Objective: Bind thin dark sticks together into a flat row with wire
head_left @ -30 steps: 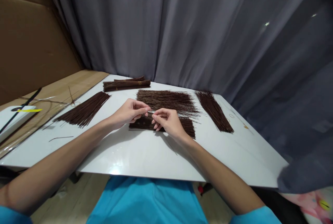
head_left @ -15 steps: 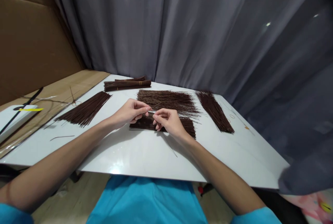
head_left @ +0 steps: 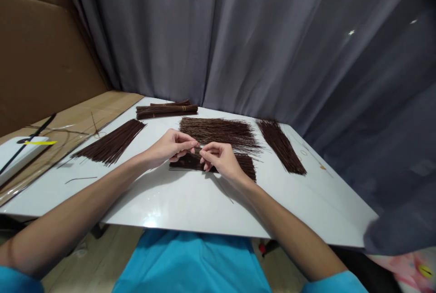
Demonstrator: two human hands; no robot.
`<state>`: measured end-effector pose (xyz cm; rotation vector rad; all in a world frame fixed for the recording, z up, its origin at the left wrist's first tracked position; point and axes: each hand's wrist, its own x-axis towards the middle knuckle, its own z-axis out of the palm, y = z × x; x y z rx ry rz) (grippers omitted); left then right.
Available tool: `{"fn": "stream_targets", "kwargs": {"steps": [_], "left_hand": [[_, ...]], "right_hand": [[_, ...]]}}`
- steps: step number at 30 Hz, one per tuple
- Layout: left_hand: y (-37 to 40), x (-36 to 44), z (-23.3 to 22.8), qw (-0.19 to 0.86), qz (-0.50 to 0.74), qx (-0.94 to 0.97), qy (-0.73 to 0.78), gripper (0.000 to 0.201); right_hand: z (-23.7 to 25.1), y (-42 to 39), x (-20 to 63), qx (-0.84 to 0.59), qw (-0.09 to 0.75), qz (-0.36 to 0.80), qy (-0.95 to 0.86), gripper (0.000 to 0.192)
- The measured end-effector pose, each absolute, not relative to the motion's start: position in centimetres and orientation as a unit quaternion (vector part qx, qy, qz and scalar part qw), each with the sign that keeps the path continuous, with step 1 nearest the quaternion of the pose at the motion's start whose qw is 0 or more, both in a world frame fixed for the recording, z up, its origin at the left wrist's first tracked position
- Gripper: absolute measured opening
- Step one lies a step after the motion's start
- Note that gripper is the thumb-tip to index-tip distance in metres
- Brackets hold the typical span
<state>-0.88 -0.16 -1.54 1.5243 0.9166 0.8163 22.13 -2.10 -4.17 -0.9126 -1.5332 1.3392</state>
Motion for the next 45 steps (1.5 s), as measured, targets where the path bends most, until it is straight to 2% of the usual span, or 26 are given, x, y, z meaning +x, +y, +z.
{"fn": "stream_targets", "kwargs": {"steps": [25,27,30,33,36,39,42,45], "left_hand": [[-0.4,-1.1,-1.2,0.539,0.355,0.660,0.383,0.043],[-0.5,-1.1,-1.2,0.525,0.366,0.668,0.380,0.043],[-0.7,-0.9,-1.1,0.462,0.377,0.702,0.389,0.042],[-0.9,-0.4,-1.1,0.344,0.374,0.775,0.376,0.032],[-1.1,0.1,-1.6,0.299,0.326,0.832,0.335,0.027],[-1.2,0.2,-1.6,0.368,0.278,0.831,0.312,0.032],[-1.5,-0.1,-0.8,0.456,0.233,0.811,0.282,0.033],[-1.8,-0.4,0.2,0.528,0.173,0.794,0.247,0.033]], "right_hand": [[-4.2,-1.9,22.4,-0.383,0.421,0.488,-0.662,0.033],[-3.7,-2.3,22.5,-0.390,0.418,0.428,-0.700,0.029],[-2.7,-3.3,22.6,-0.401,0.392,0.238,-0.793,0.018],[-1.7,-4.1,22.6,-0.376,0.298,0.021,-0.877,0.018],[-0.8,-4.1,23.0,-0.343,0.226,-0.075,-0.909,0.017],[0.1,-3.3,24.1,-0.338,0.237,-0.019,-0.910,0.015],[0.7,-2.6,25.3,-0.338,0.269,0.098,-0.897,0.013],[0.8,-2.4,25.8,-0.302,0.262,0.228,-0.888,0.011]]}}
